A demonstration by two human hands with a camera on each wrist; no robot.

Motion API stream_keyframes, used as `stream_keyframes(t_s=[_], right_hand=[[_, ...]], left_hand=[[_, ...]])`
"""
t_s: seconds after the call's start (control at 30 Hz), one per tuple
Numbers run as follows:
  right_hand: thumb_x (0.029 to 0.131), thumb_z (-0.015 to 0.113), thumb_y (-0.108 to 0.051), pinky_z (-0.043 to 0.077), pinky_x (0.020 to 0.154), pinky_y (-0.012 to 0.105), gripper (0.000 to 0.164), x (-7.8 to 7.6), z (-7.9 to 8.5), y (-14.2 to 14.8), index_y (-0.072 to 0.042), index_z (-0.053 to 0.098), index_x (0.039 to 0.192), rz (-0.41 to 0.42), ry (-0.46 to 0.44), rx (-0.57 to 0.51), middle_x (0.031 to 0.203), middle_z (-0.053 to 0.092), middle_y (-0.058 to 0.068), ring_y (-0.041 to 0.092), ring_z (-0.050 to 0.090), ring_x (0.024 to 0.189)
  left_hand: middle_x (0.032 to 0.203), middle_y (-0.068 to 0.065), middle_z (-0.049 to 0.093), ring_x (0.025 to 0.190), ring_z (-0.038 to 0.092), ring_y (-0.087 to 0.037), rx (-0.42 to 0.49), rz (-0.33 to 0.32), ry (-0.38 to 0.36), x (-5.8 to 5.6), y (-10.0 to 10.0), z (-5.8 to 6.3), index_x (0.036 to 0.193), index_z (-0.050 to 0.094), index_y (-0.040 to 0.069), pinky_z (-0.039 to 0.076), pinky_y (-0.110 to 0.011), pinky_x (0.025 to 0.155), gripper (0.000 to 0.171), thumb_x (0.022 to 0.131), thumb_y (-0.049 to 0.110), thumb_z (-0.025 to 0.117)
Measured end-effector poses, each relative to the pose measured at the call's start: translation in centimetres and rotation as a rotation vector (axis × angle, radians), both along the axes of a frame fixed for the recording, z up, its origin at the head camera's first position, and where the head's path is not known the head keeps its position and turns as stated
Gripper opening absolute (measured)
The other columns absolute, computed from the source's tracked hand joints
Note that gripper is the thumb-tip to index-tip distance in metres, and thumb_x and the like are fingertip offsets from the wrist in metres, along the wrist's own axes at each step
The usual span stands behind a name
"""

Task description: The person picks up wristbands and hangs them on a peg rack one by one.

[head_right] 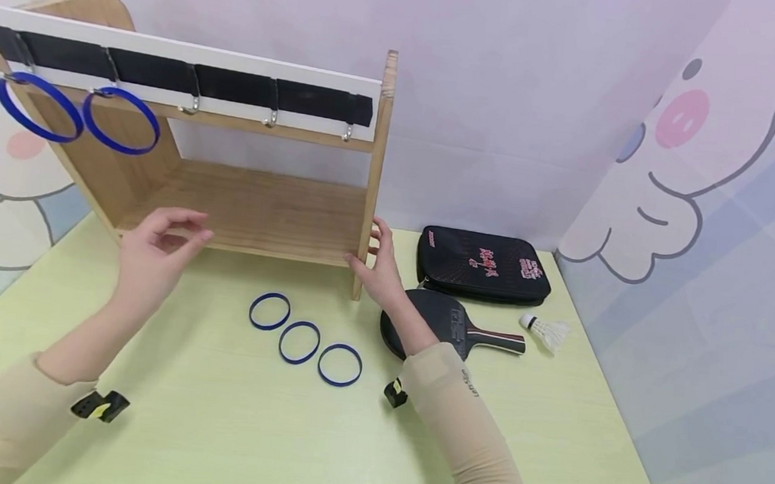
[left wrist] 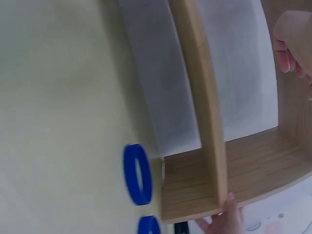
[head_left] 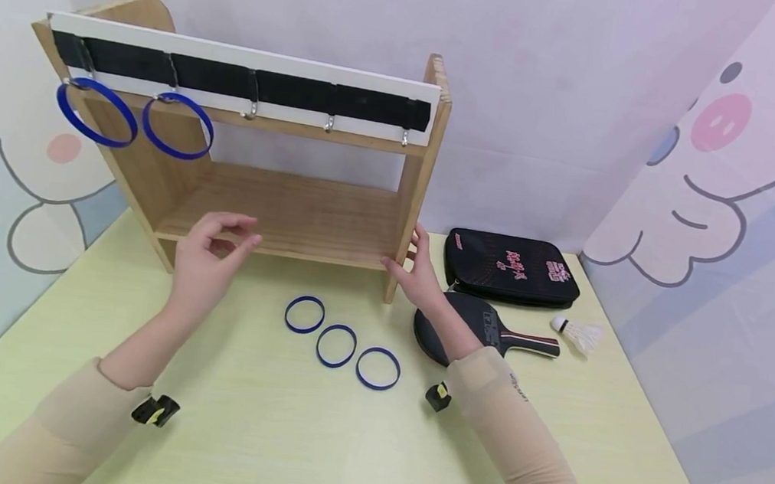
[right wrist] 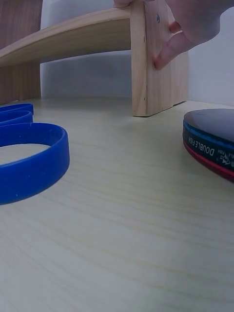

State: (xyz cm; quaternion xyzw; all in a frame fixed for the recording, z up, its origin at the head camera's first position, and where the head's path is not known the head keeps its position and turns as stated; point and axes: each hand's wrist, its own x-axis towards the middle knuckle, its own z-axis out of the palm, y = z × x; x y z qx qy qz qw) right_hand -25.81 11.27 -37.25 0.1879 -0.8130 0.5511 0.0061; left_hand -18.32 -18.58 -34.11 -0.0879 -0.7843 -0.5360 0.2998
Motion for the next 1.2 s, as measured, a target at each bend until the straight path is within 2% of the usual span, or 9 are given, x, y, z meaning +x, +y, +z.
stream_keyframes(t_s=[0.17, 0.3, 0.4, 0.53, 0.7, 0.83, 0.97, 1.2], right_hand=[[0.091, 0.061, -0.007, 0.046, 0.093, 0.055, 0.082, -0.3, -0.2, 0.2, -0.015, 0.003, 0.148, 0.002, -0.012, -0.015, 0.15, 0.014, 0.022, 0.042, 0.039, 0.125], [0.09, 0.063, -0.011, 0.046, 0.093, 0.054, 0.083, -1.1, -1.3, 0.5, -0.022, 0.004, 0.148, -0.007, -0.015, -0.027, 0.151, 0.014, 0.018, 0.04, 0.039, 0.126], [0.09, 0.063, -0.013, 0.047, 0.092, 0.053, 0.084, -1.7, -2.0, 0.6, -0.025, 0.004, 0.148, -0.014, 0.003, -0.023, 0.151, 0.014, 0.016, 0.039, 0.039, 0.125], [0.091, 0.063, -0.015, 0.047, 0.092, 0.053, 0.084, -2.0, -2.6, 0.6, -0.028, 0.003, 0.148, -0.01, 0.014, -0.019, 0.151, 0.014, 0.015, 0.038, 0.039, 0.126], [0.09, 0.064, -0.016, 0.048, 0.092, 0.051, 0.084, -2.4, -3.1, 0.6, -0.031, 0.004, 0.147, -0.016, 0.018, -0.017, 0.15, 0.015, 0.012, 0.035, 0.04, 0.125], [0.09, 0.064, -0.014, 0.049, 0.091, 0.05, 0.083, -2.4, -3.2, 0.6, -0.03, 0.005, 0.147, -0.016, 0.022, -0.019, 0.15, 0.016, 0.012, 0.034, 0.042, 0.123], [0.09, 0.064, -0.015, 0.048, 0.093, 0.05, 0.083, -2.2, -2.8, 0.5, -0.028, 0.004, 0.147, -0.006, -0.001, -0.012, 0.151, 0.015, 0.013, 0.035, 0.041, 0.124], [0.091, 0.061, -0.008, 0.045, 0.094, 0.055, 0.082, -0.3, -0.2, 0.2, -0.014, 0.003, 0.148, 0.02, -0.023, -0.022, 0.15, 0.012, 0.021, 0.042, 0.037, 0.127]], left_hand=[[0.102, -0.012, 0.064, 0.092, 0.056, -0.017, -0.159, -0.05, -0.041, 0.0, 0.6, -2.3, 0.106, 0.067, 0.001, 0.047, -0.013, 0.069, 0.026, 0.081, 0.005, 0.073], [0.106, -0.011, 0.065, 0.097, 0.057, -0.023, -0.283, -0.116, -0.113, -0.1, 1.0, -4.1, 0.108, 0.066, 0.003, 0.05, -0.03, 0.075, 0.029, 0.081, 0.006, 0.074], [0.111, -0.011, 0.064, 0.104, 0.055, -0.027, -0.364, -0.183, -0.208, -0.3, 1.2, -4.9, 0.111, 0.065, 0.005, 0.049, -0.043, 0.081, 0.032, 0.081, 0.01, 0.074], [0.115, -0.011, 0.063, 0.109, 0.054, -0.031, -0.472, -0.268, -0.305, -1.0, 1.0, -6.0, 0.113, 0.065, 0.005, 0.048, -0.049, 0.087, 0.037, 0.079, 0.013, 0.077], [0.11, -0.009, 0.066, 0.106, 0.057, -0.031, -0.582, -0.39, -0.319, -2.2, 0.2, -7.7, 0.112, 0.066, 0.005, 0.046, -0.051, 0.091, 0.04, 0.075, 0.013, 0.08], [0.112, -0.007, 0.065, 0.108, 0.057, -0.03, -0.701, -0.467, -0.319, -2.7, 0.0, -8.2, 0.112, 0.067, 0.007, 0.043, -0.051, 0.094, 0.042, 0.073, 0.015, 0.082], [0.115, -0.006, 0.062, 0.112, 0.054, -0.031, -0.787, -0.507, -0.324, -2.9, -0.2, -8.2, 0.112, 0.068, 0.011, 0.041, -0.054, 0.097, 0.042, 0.073, 0.018, 0.082], [0.114, -0.003, 0.06, 0.111, 0.053, -0.029, -0.828, -0.588, -0.342, -3.5, -0.7, -8.4, 0.1, 0.07, 0.019, 0.041, -0.052, 0.097, 0.028, 0.073, 0.016, 0.081]])
